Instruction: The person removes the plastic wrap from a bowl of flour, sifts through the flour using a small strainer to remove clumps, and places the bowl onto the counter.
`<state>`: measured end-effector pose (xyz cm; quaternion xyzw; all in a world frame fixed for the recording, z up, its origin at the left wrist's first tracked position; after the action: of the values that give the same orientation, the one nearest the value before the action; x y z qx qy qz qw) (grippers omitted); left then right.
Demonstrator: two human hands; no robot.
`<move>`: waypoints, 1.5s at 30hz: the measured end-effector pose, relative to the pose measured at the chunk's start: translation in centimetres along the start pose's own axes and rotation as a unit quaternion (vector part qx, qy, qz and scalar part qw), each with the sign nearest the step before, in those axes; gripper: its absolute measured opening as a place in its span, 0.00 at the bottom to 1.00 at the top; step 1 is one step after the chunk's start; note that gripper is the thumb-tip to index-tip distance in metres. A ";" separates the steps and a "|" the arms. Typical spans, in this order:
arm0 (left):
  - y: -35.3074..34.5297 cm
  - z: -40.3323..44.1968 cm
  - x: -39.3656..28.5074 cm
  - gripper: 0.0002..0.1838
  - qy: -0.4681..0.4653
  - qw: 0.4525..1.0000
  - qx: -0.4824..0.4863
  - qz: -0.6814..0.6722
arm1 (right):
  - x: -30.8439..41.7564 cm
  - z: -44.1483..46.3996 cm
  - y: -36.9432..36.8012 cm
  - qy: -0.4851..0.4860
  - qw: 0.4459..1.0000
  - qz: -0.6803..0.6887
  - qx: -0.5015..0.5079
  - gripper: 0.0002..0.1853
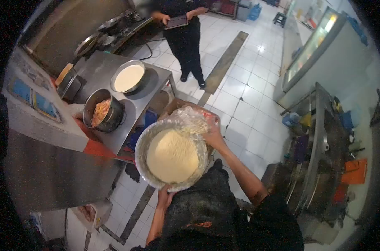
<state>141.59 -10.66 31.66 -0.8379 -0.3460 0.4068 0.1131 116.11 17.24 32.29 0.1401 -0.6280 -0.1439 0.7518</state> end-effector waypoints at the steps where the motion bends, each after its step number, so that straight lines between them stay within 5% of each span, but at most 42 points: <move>1: 0.0 -0.4 -0.4 0.19 -0.020 1.000 -0.012 0.007 | -0.8 1.0 -0.1 0.009 1.000 -0.004 0.000 0.28; 9: 1.7 -9.4 3.4 0.18 0.004 0.977 -0.204 -0.062 | -7.8 1.1 -6.6 0.088 0.924 -0.368 -0.057 0.30; 11: 1.3 -11.7 5.0 0.19 -0.015 0.964 -0.231 -0.133 | -11.0 0.9 -7.6 0.051 0.938 -0.338 0.055 0.30; 14: -1.2 -12.1 4.9 0.24 -0.065 0.959 -0.208 -0.183 | -6.2 1.8 -5.8 0.092 0.977 -0.191 0.030 0.30; 17: -2.2 -12.0 6.3 0.26 -0.094 0.950 -0.183 -0.237 | -5.6 4.2 -4.9 0.140 0.957 -0.247 0.054 0.32; 20: -1.0 -5.9 8.6 0.26 -0.042 0.975 -0.164 -0.147 | -1.1 5.1 -3.0 0.163 0.967 -0.174 0.092 0.30; 24: -8.6 -6.0 4.2 0.21 -0.085 0.958 -0.099 -0.254 | -0.8 9.1 0.6 0.197 0.966 -0.164 0.042 0.32; 26: -8.0 -2.4 5.4 0.23 -0.064 0.982 -0.084 -0.158 | -2.0 10.5 1.7 0.193 0.968 -0.157 -0.012 0.34; 29: -6.3 1.0 8.2 0.26 -0.063 0.996 -0.053 0.040 | 7.0 10.2 5.6 0.191 0.973 -0.125 -0.027 0.40; 31: -11.4 0.1 3.5 0.28 -0.018 0.987 -0.060 -0.146 | 12.2 10.7 6.7 0.240 0.965 -0.090 0.045 0.31; 33: -12.5 -0.7 3.7 0.25 -0.006 0.993 -0.047 -0.110 | 15.2 9.5 6.2 0.199 0.958 -0.031 0.202 0.32; 35: -13.7 -0.1 3.5 0.24 0.014 0.997 -0.027 -0.070 | 13.5 8.2 4.8 0.285 0.900 -0.205 0.258 0.30; 38: -13.6 0.0 1.8 0.22 0.013 0.998 -0.012 -0.057 | 9.5 7.5 1.7 0.263 0.859 -0.257 0.356 0.31; 41: -15.4 -0.5 0.5 0.20 0.005 0.999 -0.003 -0.038 | 5.7 5.0 2.9 0.177 0.909 -0.194 0.325 0.29; 45: -14.4 1.1 0.3 0.20 0.027 0.999 -0.015 -0.029 | 0.1 2.8 2.6 0.044 0.892 -0.220 0.393 0.27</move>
<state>133.81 0.01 37.57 -0.8396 -0.3731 0.3755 0.1220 113.43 19.50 33.90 0.5647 -0.5526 -0.0405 0.6117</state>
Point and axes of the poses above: each hand's wrist, its own z-axis towards the middle knuckle, its own y-axis out of the back of the hand, x = y × z, the point moved 2 cm from there along z, towards the middle knuckle
